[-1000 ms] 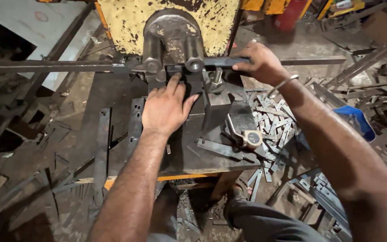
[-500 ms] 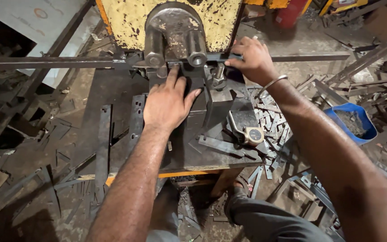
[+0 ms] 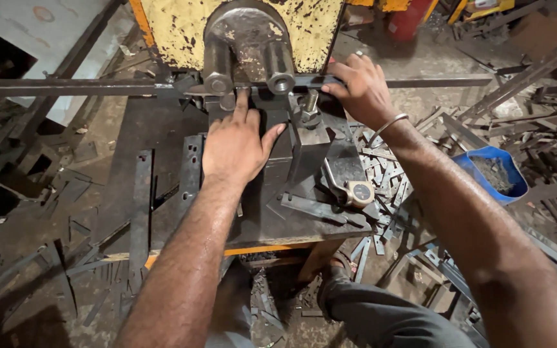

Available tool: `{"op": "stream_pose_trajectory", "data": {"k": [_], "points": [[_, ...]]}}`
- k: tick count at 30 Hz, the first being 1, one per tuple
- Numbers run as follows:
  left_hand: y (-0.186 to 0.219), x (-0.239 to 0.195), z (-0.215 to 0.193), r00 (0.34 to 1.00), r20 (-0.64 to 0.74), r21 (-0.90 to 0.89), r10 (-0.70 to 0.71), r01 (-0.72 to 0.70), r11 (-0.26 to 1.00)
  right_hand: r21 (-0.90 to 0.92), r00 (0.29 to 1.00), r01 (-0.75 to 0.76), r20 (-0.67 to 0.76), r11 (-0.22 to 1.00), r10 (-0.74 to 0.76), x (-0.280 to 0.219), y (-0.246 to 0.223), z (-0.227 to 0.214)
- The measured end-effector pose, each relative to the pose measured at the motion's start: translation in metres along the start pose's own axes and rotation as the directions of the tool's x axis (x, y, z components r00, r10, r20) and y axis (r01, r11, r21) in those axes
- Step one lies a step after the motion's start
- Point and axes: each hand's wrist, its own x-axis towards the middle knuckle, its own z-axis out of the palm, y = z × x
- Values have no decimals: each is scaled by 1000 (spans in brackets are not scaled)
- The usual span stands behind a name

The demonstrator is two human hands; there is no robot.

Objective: The recorder uses a industrial machine to bend and manipulate metal strips in a workshop.

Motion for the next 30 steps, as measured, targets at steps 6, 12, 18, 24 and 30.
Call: {"op": "stream_pose_trajectory", "data": {"k": [6, 12, 18, 24, 30], "points": [[1, 0, -2, 1000, 2, -6, 4, -4, 1000, 23, 1000, -20, -22, 1000, 20, 8, -3, 12], [0, -2, 0, 1000, -31, -2, 3, -3, 1000, 46, 998, 37, -56, 998, -34, 13, -8, 12], [-1, -3, -4, 998, -57, -38, 21, -23, 999, 55, 999, 44, -29, 998, -42, 14, 3, 17], [-1, -5, -3, 994, -102, -67, 41, -48, 997, 93, 977, 185, -127, 978, -173, 14, 0, 6], [-2, -7, -3, 993, -108, -80, 45, -54, 995, 66, 986, 147, -92, 987, -141, 14, 7, 16]]}}
